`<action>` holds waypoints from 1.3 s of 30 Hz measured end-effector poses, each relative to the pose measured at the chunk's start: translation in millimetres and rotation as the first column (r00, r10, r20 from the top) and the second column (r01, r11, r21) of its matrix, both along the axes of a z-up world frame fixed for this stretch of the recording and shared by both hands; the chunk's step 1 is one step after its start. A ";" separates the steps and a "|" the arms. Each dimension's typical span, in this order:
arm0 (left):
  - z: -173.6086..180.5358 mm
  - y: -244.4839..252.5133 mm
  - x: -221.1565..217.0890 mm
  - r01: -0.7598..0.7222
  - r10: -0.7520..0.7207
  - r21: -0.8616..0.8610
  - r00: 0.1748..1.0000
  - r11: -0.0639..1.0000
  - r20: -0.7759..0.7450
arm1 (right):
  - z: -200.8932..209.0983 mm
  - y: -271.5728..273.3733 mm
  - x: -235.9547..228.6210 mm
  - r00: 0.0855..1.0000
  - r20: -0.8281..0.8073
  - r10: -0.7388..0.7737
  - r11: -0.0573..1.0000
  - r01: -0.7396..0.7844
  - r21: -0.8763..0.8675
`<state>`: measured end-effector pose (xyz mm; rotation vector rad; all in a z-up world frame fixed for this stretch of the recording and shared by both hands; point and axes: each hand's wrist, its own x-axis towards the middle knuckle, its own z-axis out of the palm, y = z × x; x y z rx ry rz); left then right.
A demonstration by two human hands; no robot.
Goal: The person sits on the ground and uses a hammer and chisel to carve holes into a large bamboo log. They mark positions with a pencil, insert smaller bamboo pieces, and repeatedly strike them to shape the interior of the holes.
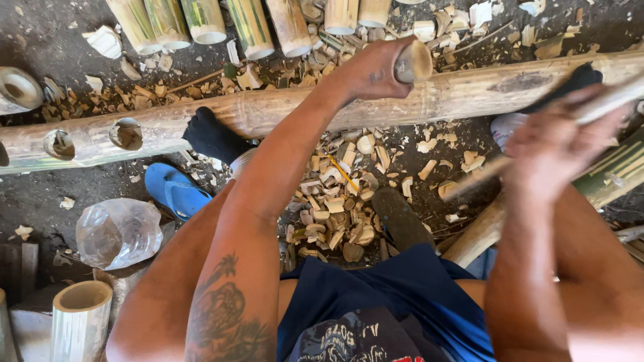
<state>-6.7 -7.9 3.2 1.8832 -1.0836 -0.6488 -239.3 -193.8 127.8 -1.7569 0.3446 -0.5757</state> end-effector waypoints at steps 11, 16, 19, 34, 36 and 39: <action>12.2 -23.5 -7.3 0.135 -0.117 0.201 0.988 0.970 -0.101 | -34.9 -65.8 -39.6 0.982 -0.151 0.117 0.967 -0.078 0.244; 5.3 -21.8 -10.6 0.121 -0.102 0.196 0.989 0.973 -0.104 | -36.1 -27.2 -7.6 0.975 -0.086 -0.206 0.962 0.218 0.166; 7.6 -21.7 -10.4 0.106 -0.101 0.197 0.994 0.975 -0.033 | -89.0 44.9 6.9 0.772 -0.635 -0.018 0.999 -0.004 -0.033; 9.1 -15.1 -8.4 0.071 -0.067 0.199 0.997 0.978 -0.027 | -101.4 39.0 8.2 0.786 -0.618 -0.016 0.999 -0.012 -0.042; 9.0 -21.3 -10.0 0.095 -0.079 0.260 0.994 0.961 -0.069 | -118.7 39.3 -1.6 0.711 -0.703 0.013 0.997 -0.066 -0.049; 8.5 -17.6 -8.8 0.079 -0.058 0.209 0.993 0.975 -0.104 | -115.1 -47.5 -20.0 0.798 -0.598 -0.073 0.993 0.001 -0.120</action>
